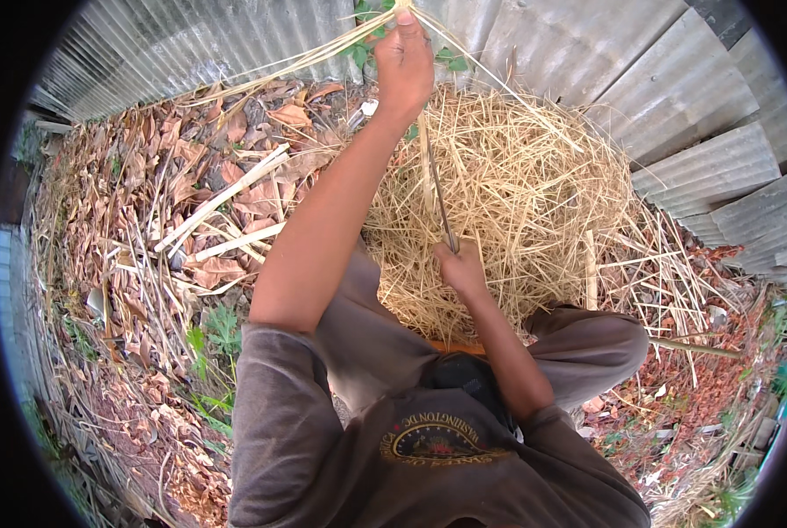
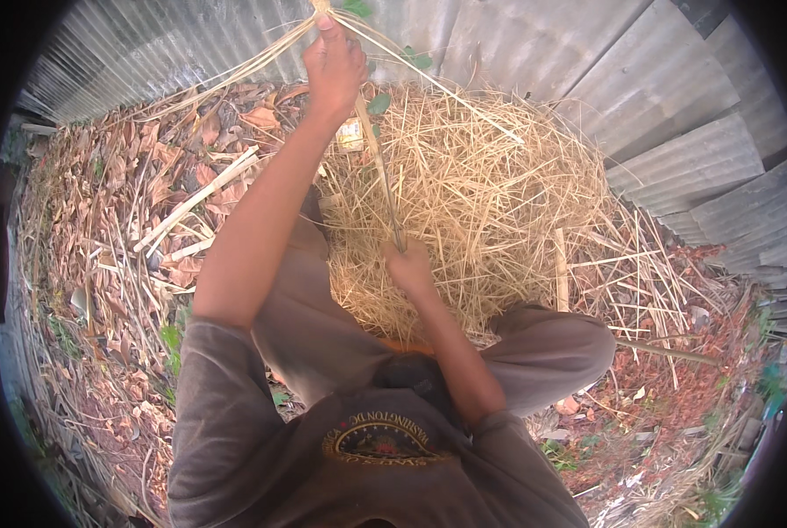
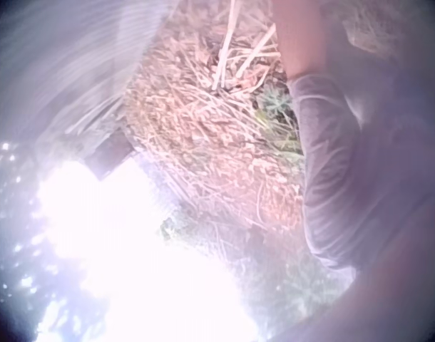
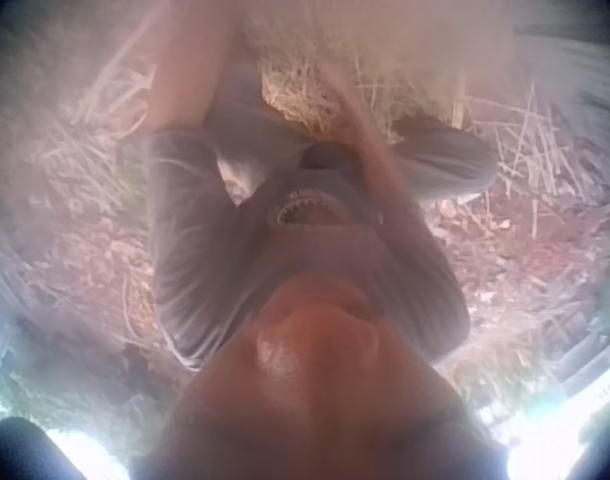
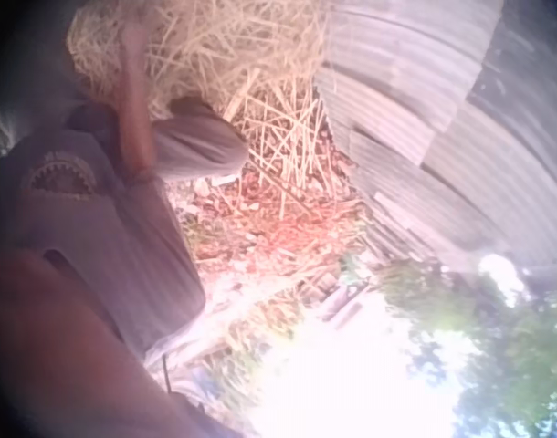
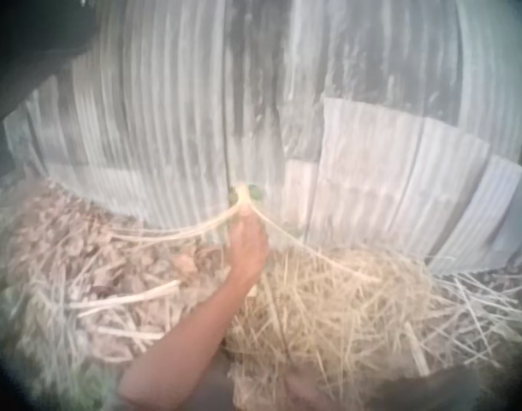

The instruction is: The person sits cross-legged on the ground and uses a knife to split long, thin sticks into smaller pieces. They hold the sticks with one hand and carefully shave or split them with the knife in the other hand, discarding the processed pieces onto a pile of dry leaves and straw.

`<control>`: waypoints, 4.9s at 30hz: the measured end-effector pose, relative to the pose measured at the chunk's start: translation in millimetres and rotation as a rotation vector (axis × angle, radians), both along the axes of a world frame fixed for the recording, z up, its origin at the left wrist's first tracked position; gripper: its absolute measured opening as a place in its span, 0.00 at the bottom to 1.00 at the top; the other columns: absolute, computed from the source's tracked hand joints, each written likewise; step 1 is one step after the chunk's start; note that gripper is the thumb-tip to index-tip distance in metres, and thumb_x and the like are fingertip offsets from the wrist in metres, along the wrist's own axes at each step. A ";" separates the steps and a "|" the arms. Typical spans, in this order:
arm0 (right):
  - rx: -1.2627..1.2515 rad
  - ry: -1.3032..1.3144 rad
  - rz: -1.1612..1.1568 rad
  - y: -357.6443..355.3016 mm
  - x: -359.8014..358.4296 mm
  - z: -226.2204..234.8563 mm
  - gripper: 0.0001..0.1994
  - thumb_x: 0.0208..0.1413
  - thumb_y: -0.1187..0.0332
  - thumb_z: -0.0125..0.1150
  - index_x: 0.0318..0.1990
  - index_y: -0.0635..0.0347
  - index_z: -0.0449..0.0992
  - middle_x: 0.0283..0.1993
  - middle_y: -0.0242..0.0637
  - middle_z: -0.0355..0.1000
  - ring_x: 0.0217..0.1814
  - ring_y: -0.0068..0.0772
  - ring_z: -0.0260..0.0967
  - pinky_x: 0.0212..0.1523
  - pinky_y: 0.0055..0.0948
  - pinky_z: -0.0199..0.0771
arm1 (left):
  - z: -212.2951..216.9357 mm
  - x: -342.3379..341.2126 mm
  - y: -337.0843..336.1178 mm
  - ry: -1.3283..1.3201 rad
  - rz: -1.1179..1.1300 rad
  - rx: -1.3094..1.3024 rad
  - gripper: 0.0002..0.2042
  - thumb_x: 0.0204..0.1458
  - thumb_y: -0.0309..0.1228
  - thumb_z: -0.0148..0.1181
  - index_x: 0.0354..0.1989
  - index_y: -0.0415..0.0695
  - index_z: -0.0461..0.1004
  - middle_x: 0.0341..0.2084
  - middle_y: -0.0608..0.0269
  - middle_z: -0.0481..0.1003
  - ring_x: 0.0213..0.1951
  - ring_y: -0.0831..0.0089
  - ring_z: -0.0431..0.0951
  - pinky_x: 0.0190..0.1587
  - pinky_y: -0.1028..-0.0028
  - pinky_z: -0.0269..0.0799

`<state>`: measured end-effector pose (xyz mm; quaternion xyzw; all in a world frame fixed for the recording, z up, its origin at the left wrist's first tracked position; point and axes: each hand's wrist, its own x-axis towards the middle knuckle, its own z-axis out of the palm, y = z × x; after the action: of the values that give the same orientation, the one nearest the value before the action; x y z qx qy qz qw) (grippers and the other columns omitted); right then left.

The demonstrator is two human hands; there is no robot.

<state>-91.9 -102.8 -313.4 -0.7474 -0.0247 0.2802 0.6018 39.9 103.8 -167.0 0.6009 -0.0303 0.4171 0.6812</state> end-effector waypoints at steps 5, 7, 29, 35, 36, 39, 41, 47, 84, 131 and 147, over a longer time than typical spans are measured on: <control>0.009 -0.292 0.008 20.6 -5.1 5.7 0.16 0.53 0.66 0.54 0.15 0.57 0.61 0.11 0.29 0.58 0.11 0.21 0.54 0.14 0.29 0.56 | -4.5 -5.2 4.7 0.138 0.067 -0.063 0.24 0.62 0.54 0.38 0.24 0.47 0.58 0.12 0.71 0.55 0.15 0.77 0.55 0.20 0.73 0.53; -0.162 -0.298 -0.032 18.0 -10.5 -76.2 0.16 0.52 0.65 0.55 0.15 0.59 0.63 0.12 0.31 0.60 0.10 0.23 0.54 0.14 0.30 0.57 | -0.4 -3.0 1.1 0.116 0.041 -0.062 0.25 0.61 0.56 0.38 0.23 0.47 0.57 0.12 0.71 0.55 0.15 0.77 0.55 0.19 0.74 0.53; 0.110 -0.256 0.030 20.8 7.0 -0.6 0.16 0.53 0.73 0.54 0.15 0.58 0.60 0.11 0.29 0.59 0.12 0.21 0.57 0.13 0.27 0.54 | -2.7 -15.9 35.6 0.337 0.327 0.043 0.29 0.66 0.50 0.28 0.24 0.38 0.64 0.14 0.60 0.60 0.18 0.67 0.61 0.26 0.64 0.59; -0.320 0.069 0.052 5.3 13.6 -183.4 0.14 0.53 0.71 0.51 0.15 0.57 0.62 0.10 0.32 0.59 0.11 0.25 0.55 0.17 0.31 0.54 | 13.1 -5.0 27.3 0.161 0.012 -0.113 0.30 0.59 0.61 0.33 0.17 0.48 0.54 0.10 0.73 0.53 0.12 0.81 0.52 0.15 0.76 0.50; -0.284 0.344 0.127 -4.4 -7.4 -160.5 0.14 0.52 0.70 0.51 0.15 0.57 0.63 0.10 0.32 0.59 0.11 0.25 0.54 0.17 0.30 0.54 | -4.0 -12.0 33.8 0.150 0.049 -0.062 0.30 0.59 0.61 0.33 0.17 0.48 0.54 0.10 0.73 0.53 0.12 0.81 0.52 0.15 0.77 0.50; 0.838 1.203 -0.077 -17.4 4.0 -122.2 0.14 0.52 0.68 0.51 0.15 0.53 0.63 0.07 0.29 0.54 0.10 0.26 0.51 0.16 0.27 0.55 | 2.0 -2.0 30.8 0.117 0.010 -0.068 0.30 0.60 0.61 0.33 0.19 0.46 0.58 0.11 0.74 0.54 0.13 0.82 0.53 0.16 0.77 0.51; 0.824 1.152 -0.104 -18.4 9.1 -113.3 0.13 0.51 0.68 0.52 0.16 0.50 0.61 0.07 0.26 0.49 0.10 0.25 0.50 0.13 0.26 0.56 | 0.5 -2.2 26.3 0.158 -0.034 -0.152 0.30 0.60 0.60 0.34 0.20 0.45 0.61 0.12 0.74 0.54 0.15 0.82 0.53 0.17 0.78 0.52; 0.043 0.217 -0.038 10.7 2.2 -27.3 0.12 0.51 0.72 0.52 0.18 0.53 0.60 0.11 0.25 0.55 0.10 0.21 0.50 0.12 0.25 0.54 | 1.3 -7.6 20.2 0.463 0.336 0.199 0.34 0.63 0.57 0.25 0.18 0.39 0.62 0.11 0.61 0.58 0.18 0.66 0.60 0.26 0.59 0.58; 0.435 0.414 -0.078 20.6 -25.8 39.1 0.08 0.53 0.74 0.50 0.23 0.58 0.62 0.10 0.31 0.54 0.09 0.25 0.53 0.13 0.28 0.59 | 8.9 -3.3 15.2 0.152 0.085 0.078 0.17 0.65 0.37 0.42 0.55 0.42 0.68 0.36 0.66 0.69 0.38 0.77 0.68 0.40 0.74 0.67; 0.474 0.547 -0.171 8.0 -27.4 34.2 0.10 0.52 0.73 0.50 0.20 0.56 0.61 0.10 0.32 0.54 0.10 0.27 0.53 0.15 0.31 0.59 | 15.9 -4.2 4.7 0.211 -0.100 -0.125 0.19 0.65 0.46 0.43 0.28 0.45 0.67 0.17 0.74 0.63 0.20 0.84 0.58 0.24 0.81 0.56; 0.121 0.307 -0.023 33.6 -24.3 -14.4 0.13 0.53 0.73 0.52 0.18 0.57 0.61 0.11 0.32 0.59 0.08 0.24 0.54 0.10 0.27 0.53 | -0.1 -8.1 17.4 0.082 -0.033 -0.235 0.20 0.64 0.47 0.44 0.23 0.49 0.61 0.14 0.78 0.57 0.16 0.86 0.55 0.16 0.81 0.51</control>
<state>-116.2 -69.2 -327.9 -0.6583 0.0592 0.3825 0.6457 31.8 121.2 -167.1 0.5331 0.0369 0.3817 0.7542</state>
